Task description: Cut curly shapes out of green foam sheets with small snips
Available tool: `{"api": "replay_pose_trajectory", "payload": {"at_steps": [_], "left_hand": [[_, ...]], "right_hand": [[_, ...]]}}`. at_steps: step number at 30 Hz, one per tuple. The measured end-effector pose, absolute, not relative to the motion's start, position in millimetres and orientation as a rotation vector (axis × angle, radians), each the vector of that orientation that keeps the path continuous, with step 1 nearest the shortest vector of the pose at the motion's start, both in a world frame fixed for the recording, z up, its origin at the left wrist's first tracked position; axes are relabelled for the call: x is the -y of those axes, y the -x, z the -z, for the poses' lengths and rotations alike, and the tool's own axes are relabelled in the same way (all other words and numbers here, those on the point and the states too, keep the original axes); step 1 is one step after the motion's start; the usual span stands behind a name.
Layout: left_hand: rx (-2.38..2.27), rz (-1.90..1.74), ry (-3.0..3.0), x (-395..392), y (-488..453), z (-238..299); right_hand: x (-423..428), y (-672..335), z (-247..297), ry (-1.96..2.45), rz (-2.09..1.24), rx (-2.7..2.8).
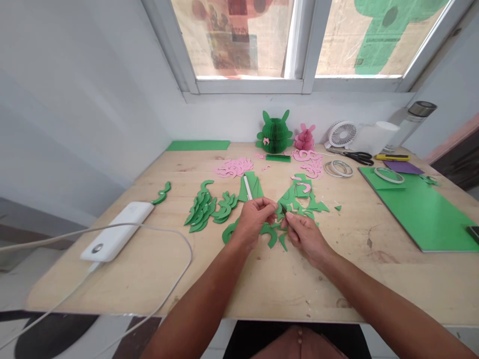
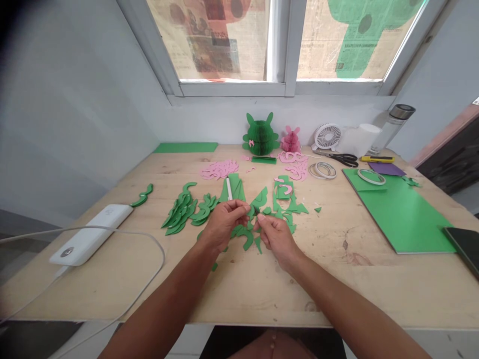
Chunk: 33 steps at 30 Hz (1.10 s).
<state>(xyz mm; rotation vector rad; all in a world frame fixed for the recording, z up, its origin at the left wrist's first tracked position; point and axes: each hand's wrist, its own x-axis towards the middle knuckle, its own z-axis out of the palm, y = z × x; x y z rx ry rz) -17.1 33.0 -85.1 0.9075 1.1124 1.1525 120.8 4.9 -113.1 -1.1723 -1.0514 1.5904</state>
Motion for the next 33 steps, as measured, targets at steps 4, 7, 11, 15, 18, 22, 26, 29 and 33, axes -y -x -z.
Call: {"api": "replay_pose_trajectory", "payload": {"at_steps": [4, 7, 11, 15, 18, 22, 26, 29, 33], "left_hand": [[-1.111, -1.143, -0.926, -33.2, 17.5, 85.8], [-1.112, -1.142, -0.924, -33.1, 17.5, 85.8], [-1.108, -1.148, -0.900, -32.7, 17.2, 85.2], [-1.109, -1.151, -0.897, -32.6, 17.2, 85.1], [-1.108, -1.143, -0.915, -32.9, 17.3, 85.8], [-1.107, -1.141, -0.919, -33.1, 17.1, 86.8], [-1.111, -1.141, -0.921, -32.8, 16.9, 86.5], [-1.112, -1.141, -0.918, -32.6, 16.7, 86.0], [-1.103, -1.144, -0.909, -32.6, 16.5, 85.7]], "right_hand": [[-4.3, -121.1, 112.2, 1.175, -1.582, 1.065], [-4.2, -121.5, 111.4, 1.182, -1.572, 1.071], [-4.5, -121.5, 110.5, 1.181, -1.573, 1.067], [-4.8, -121.2, 112.1, 1.177, -1.578, 1.055], [-5.0, -121.0, 114.5, 1.171, -1.581, 1.048], [-4.7, -120.4, 114.6, 1.175, -1.575, 1.046], [-3.9, -119.9, 112.3, 1.173, -1.578, 1.049], [-3.6, -120.1, 111.8, 1.170, -1.579, 1.048], [-4.2, -120.9, 112.8, 1.165, -1.572, 1.057]]}}
